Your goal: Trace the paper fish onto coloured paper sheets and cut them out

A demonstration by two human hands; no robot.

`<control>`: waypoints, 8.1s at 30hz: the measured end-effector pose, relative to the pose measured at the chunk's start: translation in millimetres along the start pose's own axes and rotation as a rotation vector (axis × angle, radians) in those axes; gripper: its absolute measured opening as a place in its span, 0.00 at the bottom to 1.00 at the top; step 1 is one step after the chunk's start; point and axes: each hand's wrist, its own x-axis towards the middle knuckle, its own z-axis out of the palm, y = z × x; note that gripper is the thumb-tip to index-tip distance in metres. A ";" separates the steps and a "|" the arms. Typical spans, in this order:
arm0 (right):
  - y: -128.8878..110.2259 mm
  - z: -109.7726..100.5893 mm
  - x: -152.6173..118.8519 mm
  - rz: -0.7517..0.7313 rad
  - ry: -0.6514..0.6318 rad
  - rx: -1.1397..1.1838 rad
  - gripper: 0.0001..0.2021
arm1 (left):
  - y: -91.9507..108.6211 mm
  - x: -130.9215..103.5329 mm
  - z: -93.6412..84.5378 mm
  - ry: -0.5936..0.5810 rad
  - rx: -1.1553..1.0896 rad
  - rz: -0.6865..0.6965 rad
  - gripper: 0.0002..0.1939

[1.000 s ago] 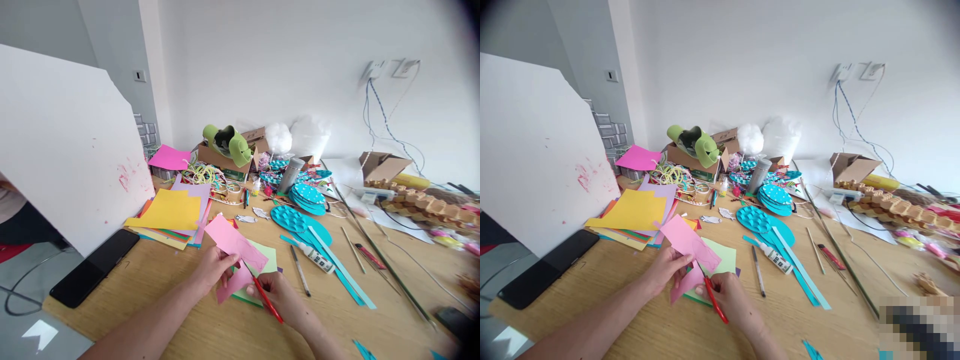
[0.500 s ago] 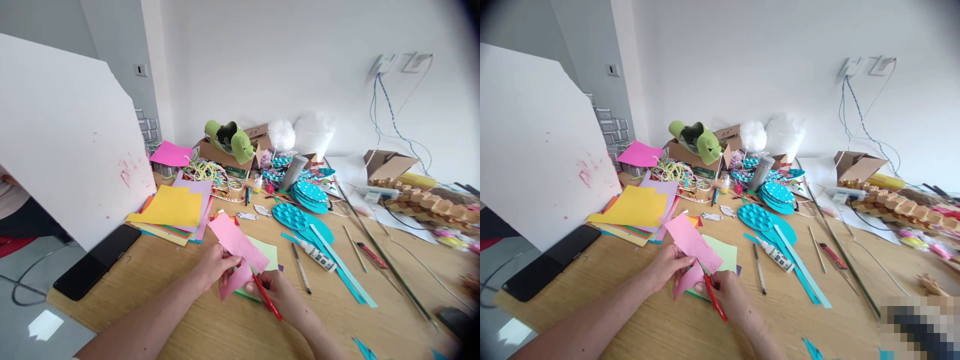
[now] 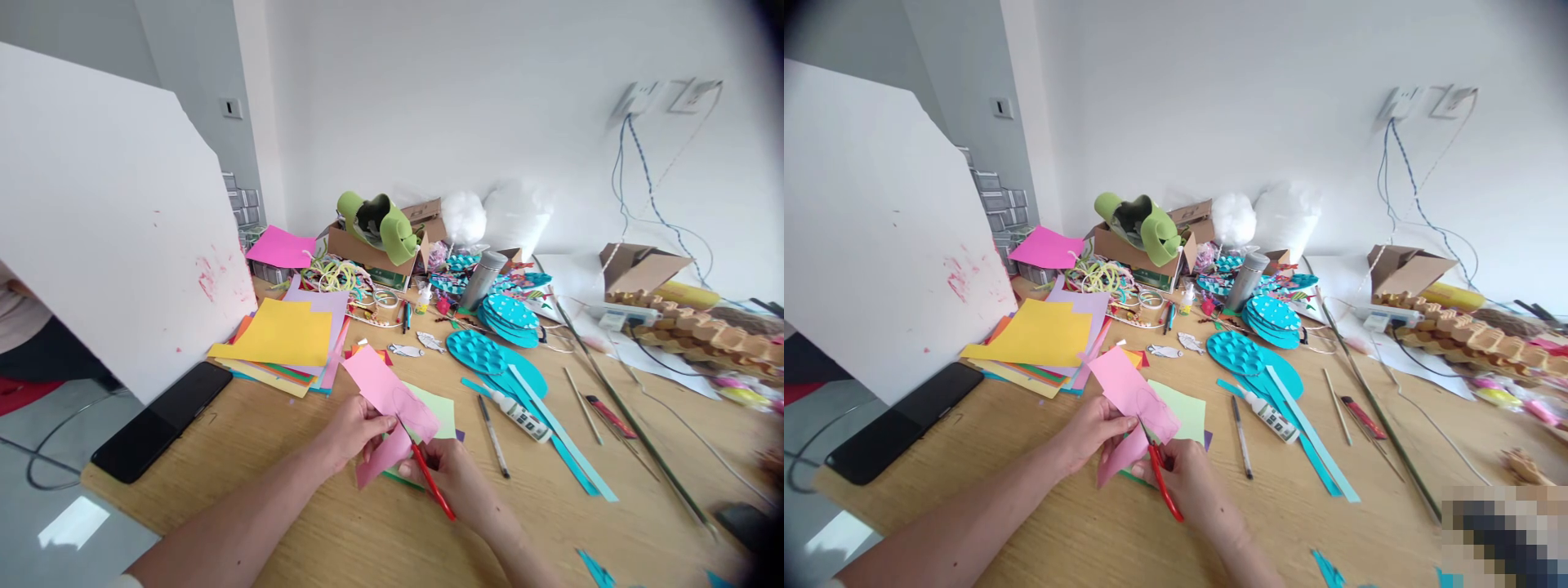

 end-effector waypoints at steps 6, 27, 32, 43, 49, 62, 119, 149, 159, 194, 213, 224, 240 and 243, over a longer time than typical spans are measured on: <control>0.9 0.8 0.8 0.024 0.010 0.044 0.22 | 1.0 -0.7 1.8 0.007 0.000 0.007 0.18; -3.5 1.7 1.6 0.007 0.017 0.125 0.21 | 0.9 -0.9 2.5 0.023 -0.010 0.022 0.20; -7.3 2.9 2.1 0.037 0.027 0.157 0.22 | -0.1 0.1 2.7 0.016 -0.003 0.023 0.20; -3.2 7.3 3.1 0.102 0.046 0.142 0.21 | -0.7 0.0 1.9 0.054 0.032 0.002 0.18; -4.2 9.8 3.1 0.036 0.030 0.204 0.19 | -5.3 1.4 0.0 0.023 0.021 0.007 0.18; -1.8 8.5 2.6 0.027 0.076 0.078 0.20 | 2.3 -1.5 0.8 0.071 0.020 -0.019 0.17; -12.0 4.6 0.3 0.062 0.031 0.353 0.25 | 1.7 -1.4 11.5 0.191 -0.604 -0.153 0.08; -12.5 11.8 2.8 -0.006 0.116 0.489 0.24 | -2.8 -4.4 15.6 0.207 -0.528 -0.123 0.18; -10.6 13.6 0.7 -0.043 0.113 0.532 0.22 | -1.6 -5.0 17.8 0.244 -0.502 -0.089 0.19; -15.2 16.3 1.7 -0.072 0.210 0.612 0.21 | -3.2 -7.5 21.7 0.190 -0.460 -0.114 0.20; -21.5 14.5 1.4 -0.047 0.228 0.628 0.20 | -2.4 -8.0 21.2 0.149 -0.439 -0.122 0.19; -21.5 13.5 3.9 -0.041 0.218 0.634 0.21 | -2.1 -6.0 18.7 0.167 -0.434 -0.133 0.19; -13.9 12.9 1.0 -0.038 0.214 0.545 0.21 | -3.3 -6.2 15.1 0.100 -0.393 -0.133 0.17; -9.3 13.9 1.5 -0.004 0.174 0.583 0.22 | -3.6 -6.2 16.2 0.140 -0.417 -0.147 0.17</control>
